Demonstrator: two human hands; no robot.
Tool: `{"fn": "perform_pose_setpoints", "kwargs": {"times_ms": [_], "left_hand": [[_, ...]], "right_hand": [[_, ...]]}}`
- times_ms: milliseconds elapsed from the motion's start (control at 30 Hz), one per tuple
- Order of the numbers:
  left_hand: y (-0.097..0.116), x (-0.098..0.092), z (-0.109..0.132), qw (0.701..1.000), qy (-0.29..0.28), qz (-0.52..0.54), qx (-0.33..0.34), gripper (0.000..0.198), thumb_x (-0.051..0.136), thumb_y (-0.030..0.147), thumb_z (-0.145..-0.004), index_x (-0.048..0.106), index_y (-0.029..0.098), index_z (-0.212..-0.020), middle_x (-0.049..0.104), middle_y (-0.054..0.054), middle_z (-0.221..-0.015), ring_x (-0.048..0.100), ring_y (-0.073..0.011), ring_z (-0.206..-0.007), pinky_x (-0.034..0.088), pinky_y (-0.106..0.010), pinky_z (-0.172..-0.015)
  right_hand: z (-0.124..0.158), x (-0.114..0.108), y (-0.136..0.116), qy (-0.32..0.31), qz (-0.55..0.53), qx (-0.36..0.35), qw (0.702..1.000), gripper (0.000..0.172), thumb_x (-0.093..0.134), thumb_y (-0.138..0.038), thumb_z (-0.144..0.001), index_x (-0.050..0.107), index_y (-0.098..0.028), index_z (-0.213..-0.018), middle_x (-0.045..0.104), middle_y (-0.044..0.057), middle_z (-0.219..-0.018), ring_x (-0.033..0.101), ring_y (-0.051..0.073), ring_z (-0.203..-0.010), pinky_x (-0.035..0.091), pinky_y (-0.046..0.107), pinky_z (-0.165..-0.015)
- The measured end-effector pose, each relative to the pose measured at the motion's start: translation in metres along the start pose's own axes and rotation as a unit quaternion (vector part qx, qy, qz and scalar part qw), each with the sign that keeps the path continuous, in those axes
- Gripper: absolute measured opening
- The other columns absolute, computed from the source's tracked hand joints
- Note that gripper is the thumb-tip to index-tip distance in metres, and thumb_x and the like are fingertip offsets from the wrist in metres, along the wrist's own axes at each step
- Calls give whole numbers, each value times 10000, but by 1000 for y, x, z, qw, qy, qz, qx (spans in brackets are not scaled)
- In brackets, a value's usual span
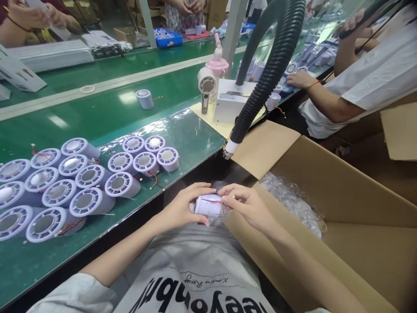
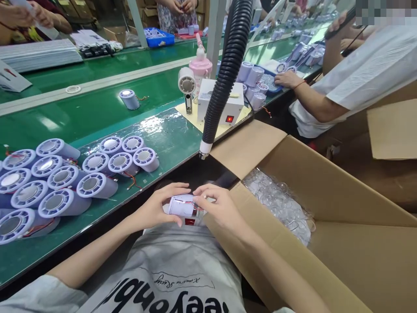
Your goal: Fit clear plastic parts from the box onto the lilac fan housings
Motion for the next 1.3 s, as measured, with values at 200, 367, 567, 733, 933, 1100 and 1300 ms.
{"fn": "perform_pose_setpoints", "kwargs": {"times_ms": [200, 367, 567, 733, 933, 1100, 1300], "left_hand": [[5, 4, 6, 973, -40, 206, -96, 696, 810, 283, -672, 518, 259, -1303, 575, -105, -1297, 609, -248, -1100, 531, -376, -904], [4, 7, 11, 931, -19, 337, -142, 622, 775, 236, -720, 517, 272, -1284, 507, -107, -1374, 619, -227, -1042, 576, -333, -777], [3, 5, 15, 932, -37, 336, -133, 699, 793, 221, -700, 498, 280, -1331, 538, -98, -1370, 592, -252, -1146, 547, -350, -884], [12, 1, 15, 952, -52, 292, -74, 706, 805, 146, -671, 545, 294, -1310, 519, -73, -1415, 554, -244, -1233, 479, -336, -1012], [20, 1, 15, 946, -58, 305, -93, 679, 774, 166, -714, 524, 265, -1337, 549, -91, -1390, 579, -255, -1211, 516, -347, -971], [18, 0, 16, 951, -54, 284, -109, 678, 770, 205, -726, 508, 262, -1348, 593, -89, -1334, 617, -246, -1147, 538, -341, -923], [22, 0, 17, 970, -60, 232, -34, 735, 809, 163, -669, 524, 308, -1331, 543, -61, -1394, 555, -245, -1235, 466, -368, -1037]], "right_hand": [[-1, -5, 10, -40, -112, 13, 993, 311, 624, -490, -852, 754, -207, -868, 685, 87, -1072, 645, 237, -980, 570, 342, -762], [12, -1, 7, -74, 103, -188, 974, 474, 791, -334, -751, 646, -284, -1199, 574, 71, -1340, 516, 288, -1257, 451, 455, -1045], [21, 0, 9, -52, 164, -235, 957, 395, 724, -262, -822, 587, -245, -1192, 598, 90, -1306, 554, 284, -1222, 481, 444, -1025], [25, -2, 8, -85, 119, -178, 973, 431, 720, -278, -827, 541, -261, -1219, 565, 83, -1335, 588, 265, -1169, 535, 415, -963], [30, -5, 7, -88, 95, -147, 981, 434, 710, -308, -835, 534, -269, -1230, 569, 80, -1311, 591, 267, -1152, 548, 428, -946], [33, -7, 8, -74, 112, -158, 978, 420, 733, -285, -819, 548, -275, -1195, 576, 61, -1302, 541, 269, -1220, 516, 425, -993], [32, -4, 4, -93, 59, -125, 986, 424, 724, -293, -821, 545, -261, -1204, 575, 72, -1287, 585, 253, -1141, 551, 412, -934]]}}
Point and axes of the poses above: each hand's wrist, its own z-axis away from the middle knuckle, its own x-axis out of the palm, y = z × x, the point moved 3 cm from there along -z, towards the middle knuckle
